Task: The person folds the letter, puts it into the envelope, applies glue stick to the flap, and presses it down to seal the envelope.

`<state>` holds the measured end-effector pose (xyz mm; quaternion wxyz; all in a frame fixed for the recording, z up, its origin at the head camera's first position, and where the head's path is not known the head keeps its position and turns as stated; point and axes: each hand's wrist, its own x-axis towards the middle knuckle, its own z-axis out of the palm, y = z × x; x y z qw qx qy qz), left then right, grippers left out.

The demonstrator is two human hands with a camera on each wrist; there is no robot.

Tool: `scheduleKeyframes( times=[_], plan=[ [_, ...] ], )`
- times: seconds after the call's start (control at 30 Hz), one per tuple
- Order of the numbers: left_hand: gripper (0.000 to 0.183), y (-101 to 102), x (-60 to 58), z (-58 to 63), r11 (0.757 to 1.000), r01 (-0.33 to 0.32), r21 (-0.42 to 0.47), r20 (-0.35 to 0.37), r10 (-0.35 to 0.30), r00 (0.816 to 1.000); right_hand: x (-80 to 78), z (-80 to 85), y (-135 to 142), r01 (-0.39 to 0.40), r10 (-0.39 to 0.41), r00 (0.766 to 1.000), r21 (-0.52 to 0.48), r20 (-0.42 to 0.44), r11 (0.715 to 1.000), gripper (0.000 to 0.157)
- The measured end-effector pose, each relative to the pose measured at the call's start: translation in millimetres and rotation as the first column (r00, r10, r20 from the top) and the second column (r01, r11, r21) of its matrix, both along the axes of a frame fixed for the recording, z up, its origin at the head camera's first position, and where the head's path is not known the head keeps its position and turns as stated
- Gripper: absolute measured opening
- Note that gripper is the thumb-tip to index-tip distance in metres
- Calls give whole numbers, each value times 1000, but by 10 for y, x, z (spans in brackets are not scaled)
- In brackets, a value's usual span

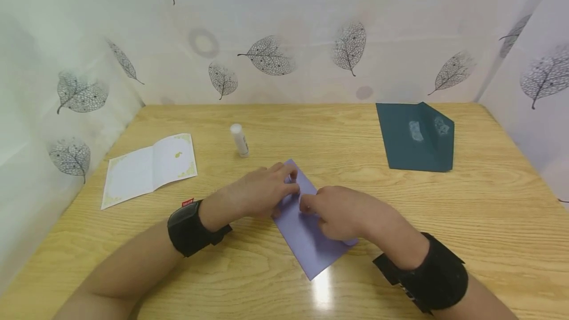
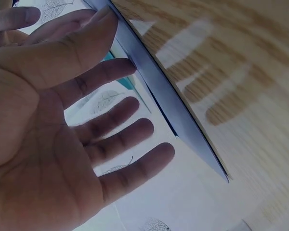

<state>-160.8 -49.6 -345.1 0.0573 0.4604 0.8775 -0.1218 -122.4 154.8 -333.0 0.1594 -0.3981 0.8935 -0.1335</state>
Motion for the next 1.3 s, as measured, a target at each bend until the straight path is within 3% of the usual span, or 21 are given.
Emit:
scheduleKeyframes(
  times=[0.17, 0.3, 0.53, 0.77, 1.07, 1.2, 1.3],
  plan=[
    [50, -1, -20, -15, 1000, 27, 14, 59, -28, 998, -2, 24, 35, 30, -31, 999, 18, 40, 999, 27],
    [51, 3, -40, -12, 1000, 10, 19, 121, -12, 993, -4, 57, 75, 37, -39, 995, 20, 87, 999, 19],
    [60, -8, -92, -12, 999, -42, 29, 188, 36, 982, 0, 88, 84, 38, -43, 995, 57, 86, 998, 14],
    [60, -12, -107, -31, 999, -34, 28, 224, 27, 974, 11, 72, 88, 9, -14, 993, 41, 114, 999, 17],
    [67, -8, -142, -27, 1000, -7, 14, 185, 5, 983, 24, 63, 79, 5, -4, 997, -6, 76, 1000, 19],
    [73, -50, -183, -35, 996, 30, 78, 55, -34, 998, 45, 109, 49, 11, -10, 999, -17, 41, 1000, 24],
    [74, -87, -196, -15, 993, 35, 115, -54, -29, 998, 97, 157, -3, 8, -8, 1000, -15, 20, 1000, 26]
  ],
)
